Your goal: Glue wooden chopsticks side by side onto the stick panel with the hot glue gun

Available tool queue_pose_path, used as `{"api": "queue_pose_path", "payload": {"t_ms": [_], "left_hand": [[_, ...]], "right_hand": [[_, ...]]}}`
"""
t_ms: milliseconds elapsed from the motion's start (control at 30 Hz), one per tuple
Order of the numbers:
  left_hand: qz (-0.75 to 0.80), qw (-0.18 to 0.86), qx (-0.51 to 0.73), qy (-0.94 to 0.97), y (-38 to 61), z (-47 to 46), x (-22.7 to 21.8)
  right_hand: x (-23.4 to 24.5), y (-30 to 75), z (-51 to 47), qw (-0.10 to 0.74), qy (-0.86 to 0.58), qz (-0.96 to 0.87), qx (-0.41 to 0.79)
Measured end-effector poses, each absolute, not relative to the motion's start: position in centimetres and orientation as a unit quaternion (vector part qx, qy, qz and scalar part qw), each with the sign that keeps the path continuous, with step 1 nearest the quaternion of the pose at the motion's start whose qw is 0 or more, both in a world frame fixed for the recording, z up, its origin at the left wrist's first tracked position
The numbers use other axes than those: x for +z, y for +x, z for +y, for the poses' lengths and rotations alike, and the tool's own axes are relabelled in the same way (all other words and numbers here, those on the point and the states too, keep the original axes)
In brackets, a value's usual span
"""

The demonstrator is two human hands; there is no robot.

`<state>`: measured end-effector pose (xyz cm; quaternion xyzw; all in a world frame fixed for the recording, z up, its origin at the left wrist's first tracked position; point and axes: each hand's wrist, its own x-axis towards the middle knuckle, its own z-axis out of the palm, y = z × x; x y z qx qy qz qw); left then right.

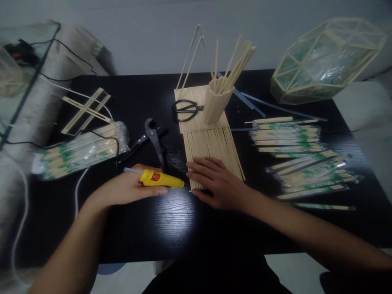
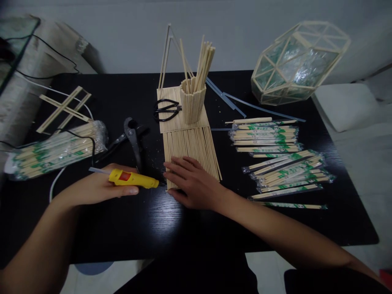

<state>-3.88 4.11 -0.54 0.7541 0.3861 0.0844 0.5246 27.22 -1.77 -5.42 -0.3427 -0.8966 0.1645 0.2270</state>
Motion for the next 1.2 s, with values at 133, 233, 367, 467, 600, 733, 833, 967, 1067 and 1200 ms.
{"api": "queue_pose_path", "payload": {"t_ms": [133,233,367,467,600,733,833,967,1067,1200], "left_hand": [[0.386,0.527,0.091,0.751,-3.75,4.06,-0.69],[0.389,0.535,0.091,0.744,-3.64,4.07,-0.63],[0.39,0.531,0.093,0.747,-3.66,4.1,-0.62],[0.393,0.527,0.096,0.747,-3.65,4.08,-0.69],[0.388,0.529,0.088,0.749,-3.46,4.07,-0.58],[0.379,0.527,0.096,0.754,-3.24,4.08,-0.29],[0.368,0.526,0.093,0.761,-3.11,4.02,-0.12],[0.363,0.52,0.087,0.768,-3.05,3.8,-0.22],[0.379,0.505,0.089,0.77,-3.07,3.67,-0.53],[0.374,0.48,0.084,0.789,-2.93,3.7,-0.68]], "right_hand": [[-5.45,27.23,-1.73,0.224,-0.342,-0.897,0.168],[-5.48,27.24,-1.74,0.223,-0.343,-0.897,0.17],[-5.33,27.25,-1.76,0.223,-0.343,-0.897,0.168],[-5.0,27.27,-1.73,0.217,-0.343,-0.897,0.173],[-4.8,27.24,-1.64,0.217,-0.341,-0.9,0.162],[-4.99,27.07,-1.62,0.226,-0.35,-0.897,0.149],[-5.1,26.98,-1.61,0.233,-0.35,-0.896,0.144],[-5.22,27.0,-1.6,0.241,-0.348,-0.894,0.145],[-5.34,27.05,-1.6,0.246,-0.346,-0.893,0.148],[-5.37,27.07,-1.61,0.246,-0.349,-0.892,0.149]]}}
